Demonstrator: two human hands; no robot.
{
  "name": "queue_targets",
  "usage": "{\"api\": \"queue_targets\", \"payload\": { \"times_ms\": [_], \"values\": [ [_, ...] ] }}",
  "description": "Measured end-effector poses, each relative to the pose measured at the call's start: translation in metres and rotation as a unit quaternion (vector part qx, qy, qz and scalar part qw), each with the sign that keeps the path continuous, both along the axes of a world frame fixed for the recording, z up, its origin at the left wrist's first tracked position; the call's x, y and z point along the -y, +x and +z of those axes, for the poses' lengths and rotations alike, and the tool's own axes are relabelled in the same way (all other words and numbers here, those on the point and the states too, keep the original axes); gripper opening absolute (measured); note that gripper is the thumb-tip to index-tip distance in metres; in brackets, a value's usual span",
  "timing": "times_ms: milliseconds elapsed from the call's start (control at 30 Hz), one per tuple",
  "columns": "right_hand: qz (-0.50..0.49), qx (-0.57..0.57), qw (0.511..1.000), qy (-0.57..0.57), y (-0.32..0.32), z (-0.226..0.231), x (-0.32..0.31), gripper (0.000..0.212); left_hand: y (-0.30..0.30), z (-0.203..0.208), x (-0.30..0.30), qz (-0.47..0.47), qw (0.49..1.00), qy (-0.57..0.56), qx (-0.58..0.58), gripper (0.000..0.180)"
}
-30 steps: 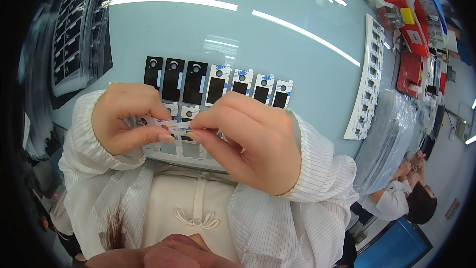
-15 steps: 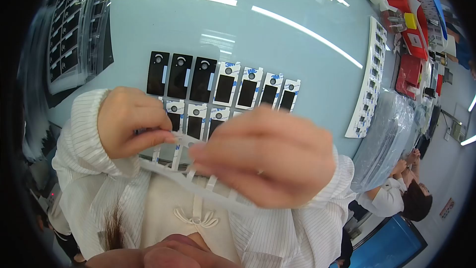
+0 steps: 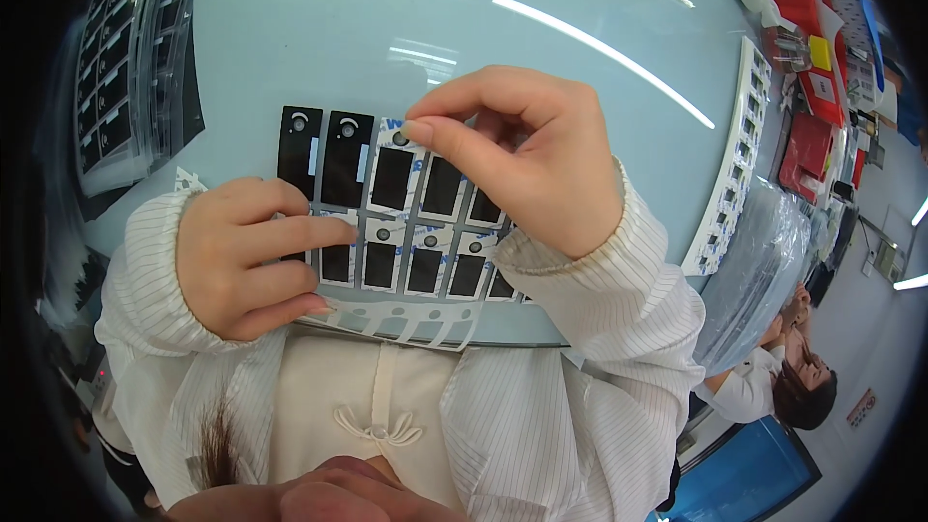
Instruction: Manually picking small components from a plastic frame and adhering them to base units on an assembly line.
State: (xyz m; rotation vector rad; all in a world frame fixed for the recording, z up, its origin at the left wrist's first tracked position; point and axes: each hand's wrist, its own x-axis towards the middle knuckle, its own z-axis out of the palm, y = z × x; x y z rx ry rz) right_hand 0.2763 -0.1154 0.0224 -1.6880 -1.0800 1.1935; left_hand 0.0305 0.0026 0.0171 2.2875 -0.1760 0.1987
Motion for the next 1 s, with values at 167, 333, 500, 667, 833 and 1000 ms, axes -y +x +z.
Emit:
{"api": "queue_targets", "payload": {
  "times_ms": [167, 333, 500, 667, 833, 1000],
  "values": [
    [0.013, 0.026, 0.999, 0.013, 0.002, -0.009, 0.001, 0.008, 0.001, -0.002, -0.002, 0.002, 0.999, 0.047, -0.010, 0.022],
    [0.043, 0.054, 0.997, 0.018, 0.001, -0.005, 0.001, 0.009, 0.001, 0.001, -0.002, 0.012, 0.997, 0.065, -0.027, 0.023],
    [0.056, 0.081, 0.994, 0.042, 0.001, -0.006, 0.002, 0.008, 0.002, 0.002, -0.001, 0.008, 0.997, 0.066, -0.042, 0.024],
    [0.045, 0.069, 0.996, 0.038, 0.000, -0.008, 0.001, 0.008, 0.003, 0.004, -0.001, 0.011, 0.997, 0.069, -0.045, 0.024],
    [0.046, 0.076, 0.995, 0.034, 0.000, -0.007, 0.001, 0.008, 0.003, 0.004, -0.001, 0.014, 0.997, 0.066, -0.047, 0.024],
    [0.051, 0.086, 0.994, 0.042, 0.001, -0.007, 0.000, 0.008, 0.002, 0.004, -0.002, 0.011, 0.996, 0.072, -0.044, 0.024]
  ]
}}
